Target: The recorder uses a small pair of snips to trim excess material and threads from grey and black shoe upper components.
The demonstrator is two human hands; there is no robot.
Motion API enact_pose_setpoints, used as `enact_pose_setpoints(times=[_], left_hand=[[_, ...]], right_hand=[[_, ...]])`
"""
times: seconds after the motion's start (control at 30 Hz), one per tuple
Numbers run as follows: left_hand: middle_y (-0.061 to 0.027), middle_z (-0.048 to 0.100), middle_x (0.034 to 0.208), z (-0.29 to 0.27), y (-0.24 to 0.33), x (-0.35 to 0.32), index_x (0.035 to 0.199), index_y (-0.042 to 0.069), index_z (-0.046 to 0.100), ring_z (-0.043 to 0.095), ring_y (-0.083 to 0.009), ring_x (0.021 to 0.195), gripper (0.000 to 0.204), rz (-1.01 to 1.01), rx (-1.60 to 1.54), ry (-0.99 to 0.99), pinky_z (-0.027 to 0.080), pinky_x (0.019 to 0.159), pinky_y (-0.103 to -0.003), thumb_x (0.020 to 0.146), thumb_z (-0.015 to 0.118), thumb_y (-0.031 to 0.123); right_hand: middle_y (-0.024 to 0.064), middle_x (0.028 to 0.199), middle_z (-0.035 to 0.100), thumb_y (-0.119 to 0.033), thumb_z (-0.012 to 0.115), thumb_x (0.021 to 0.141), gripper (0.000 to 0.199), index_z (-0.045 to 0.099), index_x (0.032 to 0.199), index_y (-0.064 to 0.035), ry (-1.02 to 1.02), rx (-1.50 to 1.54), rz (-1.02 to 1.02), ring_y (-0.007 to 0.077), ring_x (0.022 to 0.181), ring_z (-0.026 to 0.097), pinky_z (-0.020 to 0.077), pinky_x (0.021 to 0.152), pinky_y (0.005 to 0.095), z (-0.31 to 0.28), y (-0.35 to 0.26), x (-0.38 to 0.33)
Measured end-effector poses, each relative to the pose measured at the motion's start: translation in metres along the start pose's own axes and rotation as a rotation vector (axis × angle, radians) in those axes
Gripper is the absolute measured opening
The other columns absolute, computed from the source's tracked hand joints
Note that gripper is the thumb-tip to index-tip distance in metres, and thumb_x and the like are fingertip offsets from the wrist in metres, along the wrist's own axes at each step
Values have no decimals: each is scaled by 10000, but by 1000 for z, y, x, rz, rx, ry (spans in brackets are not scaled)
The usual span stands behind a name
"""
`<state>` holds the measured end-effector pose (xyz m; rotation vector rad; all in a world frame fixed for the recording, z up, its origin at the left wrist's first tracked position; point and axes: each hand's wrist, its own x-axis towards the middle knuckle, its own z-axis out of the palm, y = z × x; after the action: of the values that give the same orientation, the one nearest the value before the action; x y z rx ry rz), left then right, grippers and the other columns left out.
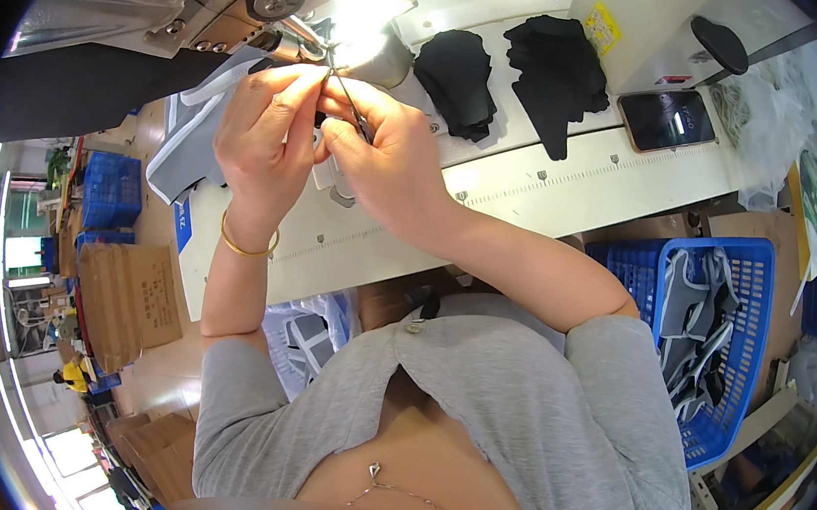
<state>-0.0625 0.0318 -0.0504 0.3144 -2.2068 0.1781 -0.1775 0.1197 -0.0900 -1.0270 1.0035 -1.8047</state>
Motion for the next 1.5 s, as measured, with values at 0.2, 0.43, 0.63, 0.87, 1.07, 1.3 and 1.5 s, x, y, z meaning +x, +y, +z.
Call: enact_pose_setpoints(times=[0.2, 0.43, 0.63, 0.87, 1.07, 1.3, 1.5], left_hand=[[-122, 680, 963, -3, 6, -8, 969, -37, 707, 658, -280, 883, 291, -86, -26, -40, 547, 761, -365, 702, 597, -70], [-117, 691, 1045, -2, 5, -12, 1025, -28, 706, 668, -257, 898, 270, -124, -30, -43, 532, 789, -330, 787, 587, -71], [-121, 688, 1046, -1, 2, -10, 1009, -23, 708, 667, -251, 880, 237, -118, -33, -42, 530, 780, -320, 808, 587, -56], [-175, 540, 1265, 25, -4, -35, 1234, -41, 529, 500, -370, 1170, 558, -159, 40, 89, 340, 1029, -496, 693, 651, 17], [-202, 564, 1190, 43, -31, -25, 1054, -43, 586, 524, -379, 1114, 387, -143, 163, 109, 380, 976, -497, 675, 656, -20], [-100, 643, 811, 2, -45, -29, 984, 5, 677, 625, -256, 748, 190, -141, 201, 182, 495, 725, -325, 794, 676, 6], [-6, 686, 887, -77, -20, -51, 1006, -37, 715, 591, -53, 757, 162, -1013, -599, 352, 471, 700, -196, 908, 680, 88]], right_hand=[[25, 759, 606, -26, 490, 894, 365, 594, 1241, 14, 32, 38, -38, 49, 624, 515, 419, 527, 237, 10, 3, -1], [-6, 678, 542, -22, 470, 891, 400, 574, 1277, 0, -26, 80, 5, 33, 549, 437, 375, 478, 243, 7, 8, 1], [12, 723, 577, -32, 467, 893, 373, 585, 1243, 14, -28, 69, 24, 34, 578, 444, 380, 493, 241, 6, 4, 2], [96, 1148, 670, -58, 430, 968, 317, 578, 1239, 13, -13, -39, -43, 118, 748, 623, 500, 700, 248, -13, 3, -7], [84, 1042, 691, -185, 433, 1034, 300, 565, 1221, 8, -59, -137, -9, 94, 706, 597, 487, 688, 240, -30, -10, -19], [19, 726, 626, -246, 520, 1010, 277, 611, 1111, -4, -318, -139, 146, 50, 598, 480, 391, 554, 228, -31, -26, -25], [59, 757, 569, -178, 697, 902, 220, 661, 984, 22, -318, -571, -337, 97, 625, 513, 392, 543, 238, -47, -37, -25]])
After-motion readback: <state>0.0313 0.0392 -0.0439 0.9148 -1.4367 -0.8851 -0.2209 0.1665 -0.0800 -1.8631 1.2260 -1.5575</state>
